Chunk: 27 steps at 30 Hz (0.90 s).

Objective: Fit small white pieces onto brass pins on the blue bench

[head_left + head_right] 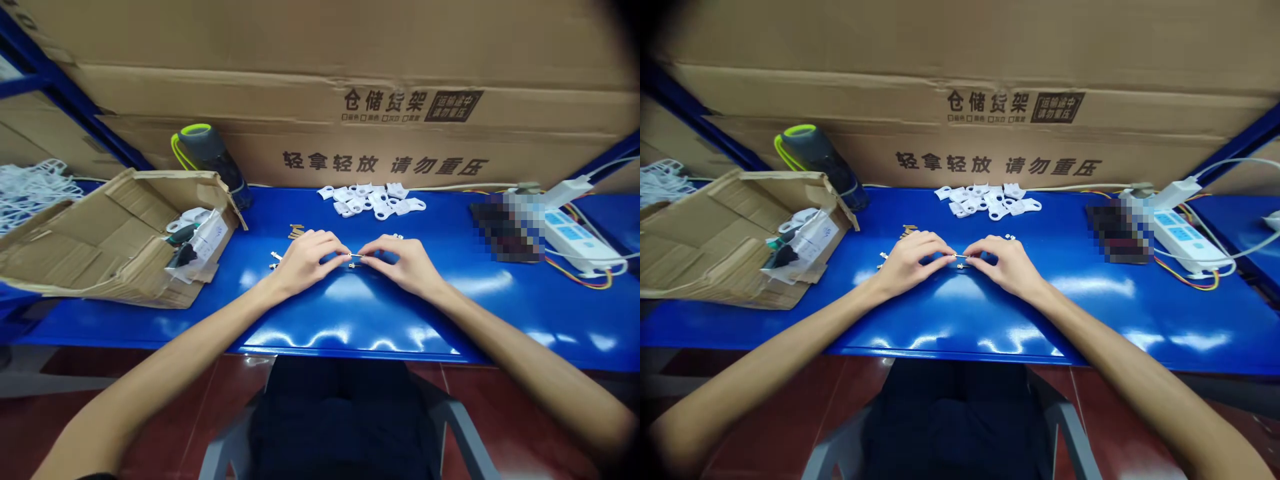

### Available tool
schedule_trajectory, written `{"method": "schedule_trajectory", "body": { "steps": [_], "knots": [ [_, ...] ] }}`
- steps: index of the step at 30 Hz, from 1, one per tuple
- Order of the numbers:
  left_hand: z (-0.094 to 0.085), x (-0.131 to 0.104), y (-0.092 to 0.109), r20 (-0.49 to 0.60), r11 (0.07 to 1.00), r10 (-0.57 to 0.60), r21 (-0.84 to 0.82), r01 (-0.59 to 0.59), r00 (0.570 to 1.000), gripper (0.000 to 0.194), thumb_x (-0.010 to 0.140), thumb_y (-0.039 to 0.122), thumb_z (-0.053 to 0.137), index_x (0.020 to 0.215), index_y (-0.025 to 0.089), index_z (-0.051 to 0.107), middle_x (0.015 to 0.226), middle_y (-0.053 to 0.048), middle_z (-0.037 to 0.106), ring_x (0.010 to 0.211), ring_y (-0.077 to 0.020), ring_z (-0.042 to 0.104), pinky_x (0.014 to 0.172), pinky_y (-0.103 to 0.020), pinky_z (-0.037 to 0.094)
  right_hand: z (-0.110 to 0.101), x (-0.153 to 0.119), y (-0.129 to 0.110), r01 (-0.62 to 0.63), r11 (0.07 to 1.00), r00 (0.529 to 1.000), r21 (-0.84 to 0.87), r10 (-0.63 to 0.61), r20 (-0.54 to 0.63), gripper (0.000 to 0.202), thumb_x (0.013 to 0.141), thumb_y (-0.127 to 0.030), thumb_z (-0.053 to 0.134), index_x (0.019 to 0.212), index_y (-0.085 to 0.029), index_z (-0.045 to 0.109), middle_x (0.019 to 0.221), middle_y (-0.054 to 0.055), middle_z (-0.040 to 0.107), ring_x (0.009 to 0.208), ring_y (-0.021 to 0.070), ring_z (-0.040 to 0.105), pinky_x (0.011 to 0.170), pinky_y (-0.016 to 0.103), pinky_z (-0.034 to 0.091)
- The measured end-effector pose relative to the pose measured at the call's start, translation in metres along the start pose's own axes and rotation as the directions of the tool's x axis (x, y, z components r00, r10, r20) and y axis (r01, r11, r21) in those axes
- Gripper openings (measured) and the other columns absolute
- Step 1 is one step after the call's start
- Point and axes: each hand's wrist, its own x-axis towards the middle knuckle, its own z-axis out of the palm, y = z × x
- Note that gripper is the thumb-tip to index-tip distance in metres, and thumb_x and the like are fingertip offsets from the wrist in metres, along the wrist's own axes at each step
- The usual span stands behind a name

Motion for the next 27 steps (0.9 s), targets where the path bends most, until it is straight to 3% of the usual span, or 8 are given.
{"method": "schedule_trajectory", "body": {
  "steps": [15,21,27],
  "knots": [
    [0.003,-0.001,-0.002,0.002,0.999,0.023,0.024,-0.023,1.0,0.024,0.108,0.039,0.063,0.102,0.02,0.077,0.098,-0.004,0.08,0.089,-0.0179,0.071,0.082,-0.036,0.048,0.004,0.0,0.005,0.129,0.988,0.992,-0.08,-0.13,-0.001,0.009,0.101,-0.026,0.07,0.105,-0.024,0.077,0.096,0.003,0.081,0.089,0.0221,0.073,0.083,0.037,0.057],
    [0.001,-0.002,-0.001,0.045,0.994,0.033,0.104,-0.038,0.998,0.028,0.11,0.04,0.059,0.101,0.02,0.076,0.099,-0.004,0.079,0.09,-0.0181,0.071,0.08,-0.036,0.046,0.008,0.0,0.009,0.237,0.954,0.971,-0.181,-0.238,0.019,0.012,0.104,-0.024,0.063,0.106,-0.023,0.075,0.096,0.006,0.079,0.09,0.0244,0.07,0.083,0.04,0.056],
    [-0.001,-0.003,-0.003,0.074,0.992,0.044,0.111,-0.052,0.996,0.029,0.111,0.041,0.056,0.106,0.021,0.077,0.101,-0.005,0.079,0.092,-0.0189,0.07,0.081,-0.036,0.046,0.009,-0.003,0.009,0.307,0.92,0.952,-0.244,-0.3,0.069,0.022,0.109,-0.028,0.055,0.119,-0.022,0.074,0.099,0.009,0.077,0.094,0.0254,0.067,0.083,0.04,0.056]
  ]
}}
